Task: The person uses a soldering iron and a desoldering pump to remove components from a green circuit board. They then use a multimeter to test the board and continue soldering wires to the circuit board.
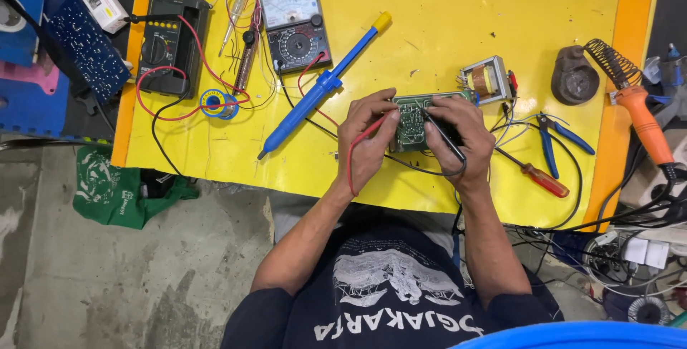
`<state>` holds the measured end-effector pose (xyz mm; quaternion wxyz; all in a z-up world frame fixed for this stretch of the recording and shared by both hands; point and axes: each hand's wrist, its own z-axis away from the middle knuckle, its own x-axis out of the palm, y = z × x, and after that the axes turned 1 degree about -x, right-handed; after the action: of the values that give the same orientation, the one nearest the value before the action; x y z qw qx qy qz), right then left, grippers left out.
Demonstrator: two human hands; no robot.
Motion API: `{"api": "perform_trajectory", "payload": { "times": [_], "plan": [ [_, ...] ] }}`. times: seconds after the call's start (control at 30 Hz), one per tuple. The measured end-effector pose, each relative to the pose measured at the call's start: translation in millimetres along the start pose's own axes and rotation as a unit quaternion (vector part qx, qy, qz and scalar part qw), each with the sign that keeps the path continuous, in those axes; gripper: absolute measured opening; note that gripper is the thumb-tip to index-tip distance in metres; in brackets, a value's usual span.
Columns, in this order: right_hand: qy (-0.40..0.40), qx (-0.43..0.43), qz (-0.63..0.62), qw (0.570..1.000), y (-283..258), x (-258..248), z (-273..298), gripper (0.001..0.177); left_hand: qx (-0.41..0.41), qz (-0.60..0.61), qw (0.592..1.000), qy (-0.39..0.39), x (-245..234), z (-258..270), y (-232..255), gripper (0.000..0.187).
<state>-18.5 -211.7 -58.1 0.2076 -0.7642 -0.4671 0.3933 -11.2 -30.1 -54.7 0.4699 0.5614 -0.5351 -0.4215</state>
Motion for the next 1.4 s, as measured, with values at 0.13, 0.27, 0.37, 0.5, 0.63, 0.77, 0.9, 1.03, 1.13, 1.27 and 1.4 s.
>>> {"api": "perform_trajectory", "payload": {
  "times": [0.13, 0.27, 0.37, 0.5, 0.63, 0.77, 0.9, 1.03, 1.13, 1.27, 1.4],
  "plan": [
    [0.002, 0.024, -0.043, 0.999, -3, -2, 3, 0.019, 0.021, 0.005, 1.000, 0.005, 1, 12, -9, 0.014],
    [-0.012, 0.017, -0.062, 0.998, -7, -3, -1, 0.016, 0.066, 0.008, 0.998, 0.001, -1, 17, -17, 0.015],
    [-0.026, 0.015, -0.064, 0.998, -7, -2, -2, 0.015, 0.084, 0.009, 0.996, 0.000, -3, 19, -23, 0.014],
    [-0.039, 0.014, -0.059, 0.997, -6, -2, -2, 0.013, 0.106, 0.011, 0.994, -0.004, -5, 19, -29, 0.012],
    [-0.035, 0.016, -0.066, 0.997, -9, 0, -4, 0.013, 0.109, 0.018, 0.994, -0.002, -5, 18, -30, 0.012],
    [-0.039, 0.014, -0.065, 0.997, -3, 1, -4, 0.012, 0.114, 0.016, 0.993, -0.001, -6, 16, -32, 0.012],
    [-0.045, 0.013, -0.062, 0.997, 0, 1, -5, 0.010, 0.113, 0.021, 0.993, -0.003, -6, 15, -36, 0.012],
    [-0.067, 0.030, -0.063, 0.995, 0, -1, -9, 0.011, 0.107, 0.025, 0.994, -0.006, -8, 14, -35, 0.014],
    [-0.078, 0.032, -0.063, 0.994, -1, -2, -11, 0.011, 0.104, 0.028, 0.994, -0.004, -8, 13, -37, 0.013],
    [-0.093, 0.038, -0.066, 0.993, -4, -4, -12, 0.011, 0.103, 0.022, 0.994, 0.002, -7, 13, -39, 0.013],
    [-0.082, 0.038, -0.071, 0.993, -6, -2, -12, 0.010, 0.103, 0.012, 0.995, 0.009, -4, 14, -42, 0.014]
  ]
}}
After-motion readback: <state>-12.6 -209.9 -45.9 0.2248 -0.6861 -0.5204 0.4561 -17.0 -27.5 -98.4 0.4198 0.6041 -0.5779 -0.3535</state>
